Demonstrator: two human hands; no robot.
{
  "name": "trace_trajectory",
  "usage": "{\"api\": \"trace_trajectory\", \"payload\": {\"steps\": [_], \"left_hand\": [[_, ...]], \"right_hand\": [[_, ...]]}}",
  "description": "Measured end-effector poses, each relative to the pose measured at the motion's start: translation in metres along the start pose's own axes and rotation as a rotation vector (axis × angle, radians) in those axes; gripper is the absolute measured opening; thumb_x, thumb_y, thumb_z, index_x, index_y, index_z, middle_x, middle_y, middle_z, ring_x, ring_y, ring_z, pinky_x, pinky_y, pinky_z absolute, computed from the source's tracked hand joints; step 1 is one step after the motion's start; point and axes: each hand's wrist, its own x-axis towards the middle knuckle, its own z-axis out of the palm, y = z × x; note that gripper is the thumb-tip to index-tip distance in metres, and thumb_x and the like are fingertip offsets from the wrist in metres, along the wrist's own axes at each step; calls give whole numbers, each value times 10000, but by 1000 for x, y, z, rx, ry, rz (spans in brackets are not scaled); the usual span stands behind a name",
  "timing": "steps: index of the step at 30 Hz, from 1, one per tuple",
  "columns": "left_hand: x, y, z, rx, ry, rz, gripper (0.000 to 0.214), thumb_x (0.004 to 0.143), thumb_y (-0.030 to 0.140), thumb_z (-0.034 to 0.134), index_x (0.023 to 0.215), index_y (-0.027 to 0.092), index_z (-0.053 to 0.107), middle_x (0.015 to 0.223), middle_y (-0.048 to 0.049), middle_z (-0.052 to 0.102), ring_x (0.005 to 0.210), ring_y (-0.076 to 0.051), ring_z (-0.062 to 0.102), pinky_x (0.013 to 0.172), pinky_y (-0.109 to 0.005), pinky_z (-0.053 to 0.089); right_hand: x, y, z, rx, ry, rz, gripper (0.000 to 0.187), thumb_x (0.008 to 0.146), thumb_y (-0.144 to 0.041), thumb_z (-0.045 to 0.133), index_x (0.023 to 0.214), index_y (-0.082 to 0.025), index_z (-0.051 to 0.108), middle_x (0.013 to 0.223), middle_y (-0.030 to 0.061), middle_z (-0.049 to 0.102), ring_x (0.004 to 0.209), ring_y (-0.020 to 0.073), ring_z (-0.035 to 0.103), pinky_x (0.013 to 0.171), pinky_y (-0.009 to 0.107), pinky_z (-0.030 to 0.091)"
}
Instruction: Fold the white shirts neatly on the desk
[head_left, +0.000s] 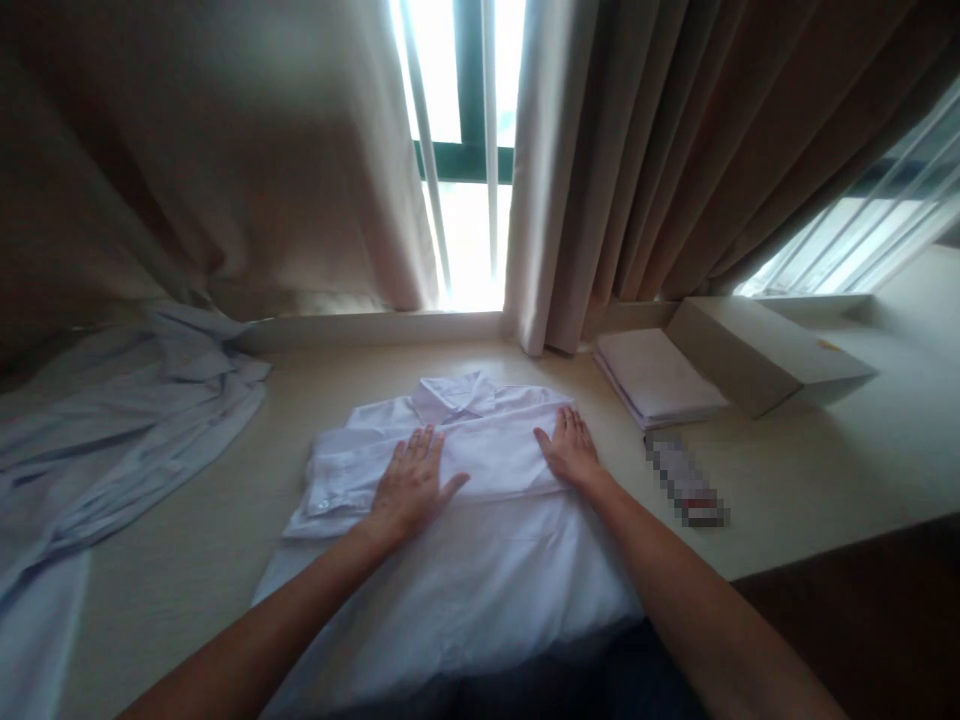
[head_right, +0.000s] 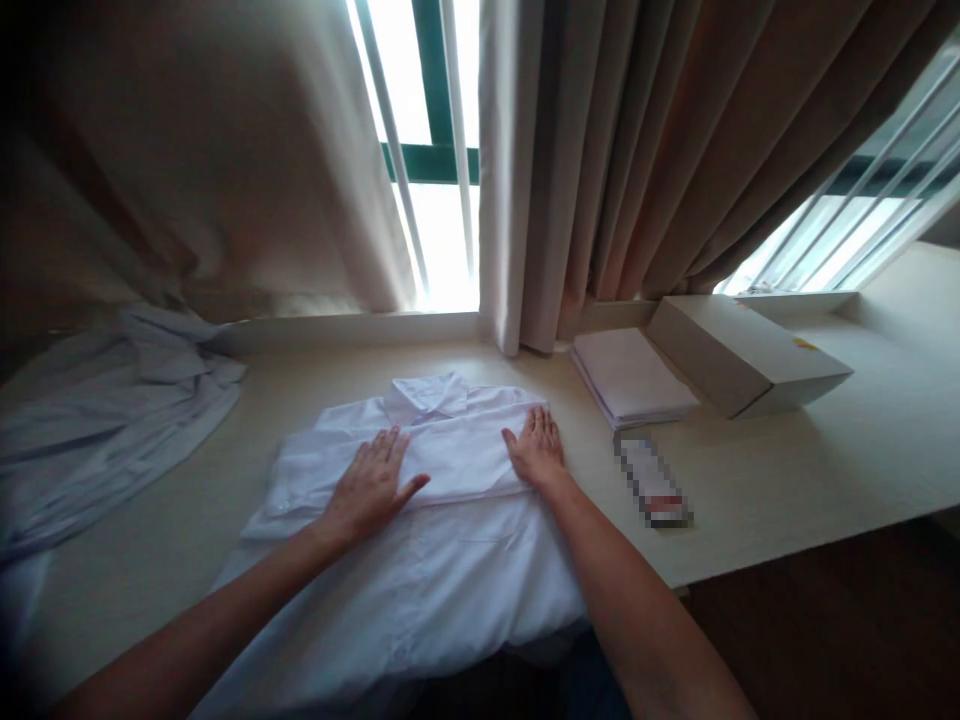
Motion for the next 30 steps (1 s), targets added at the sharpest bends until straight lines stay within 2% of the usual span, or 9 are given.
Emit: {"api": "trace_trajectory", "payload": {"steps": [3,6,10,13,17,20,24,27,30], "left_hand": [[-31,-84,9,46,-138,-195,831,835,707,269,1477,179,286,1556,-118,210,1438,-302,136,1151,-480,112],[-42,-127,17,30,-174,-252,802,828,722,259,1488,268,241,1578,-76,142,1442,-306,110,1146,-474,100],[-37,-132,17,1,-167,-298,818,785,761,314,1472,318,275,1573,-71,173,1424,-352,157,1131,-496,106],[-22,-137,9,-5,-139,-298,735,820,722,296,1424,314,387,1529,-65,304,1400,-323,240,1126,-490,127],[9,-157,4,-21,-127,-309,631,899,589,230,1384,253,454,1485,-57,391,1387,-273,272,1127,-483,154],[24,-172,15,-37,-190,-382,701,873,625,240,1446,240,356,1530,-60,300,1410,-320,205,1120,-552,120],[30,-182,32,-57,-197,-456,814,837,694,201,1496,218,219,1571,-61,168,1436,-343,81,1115,-588,93],[28,-187,32,-63,-169,-459,803,846,684,170,1504,224,183,1573,-53,156,1437,-341,76,1115,-586,101],[22,-191,24,-10,-120,-357,726,879,628,161,1487,242,251,1569,-35,180,1443,-313,64,1128,-565,63]], "right_hand": [[-5,3,13,-45,-40,11,882,900,-670,199,1493,-19,156,1560,163,109,1439,260,25,1154,394,36],[-3,2,13,-76,-90,6,871,882,-704,170,1518,-114,95,1576,113,32,1438,252,-44,1146,444,-2],[5,-3,9,-91,-109,2,798,881,-711,172,1521,-243,85,1582,66,18,1438,246,-50,1132,496,-9],[8,-6,11,-102,-91,3,795,878,-716,182,1519,-254,100,1581,63,40,1438,239,-43,1132,492,-6],[6,-8,14,-121,-56,9,784,886,-706,196,1517,-246,124,1578,70,68,1439,239,-17,1133,486,-6],[4,-10,11,-135,-56,9,772,892,-696,213,1516,-250,127,1576,74,80,1439,236,-3,1133,480,-4],[5,-13,8,-146,-66,19,773,893,-695,233,1517,-252,123,1576,79,80,1438,237,-3,1130,481,-7],[5,-12,8,-141,-56,17,780,889,-703,224,1516,-248,132,1574,80,90,1438,233,1,1132,479,-2],[4,-11,9,-140,-46,8,775,891,-699,217,1515,-245,138,1576,75,84,1437,233,6,1133,479,4]]}}
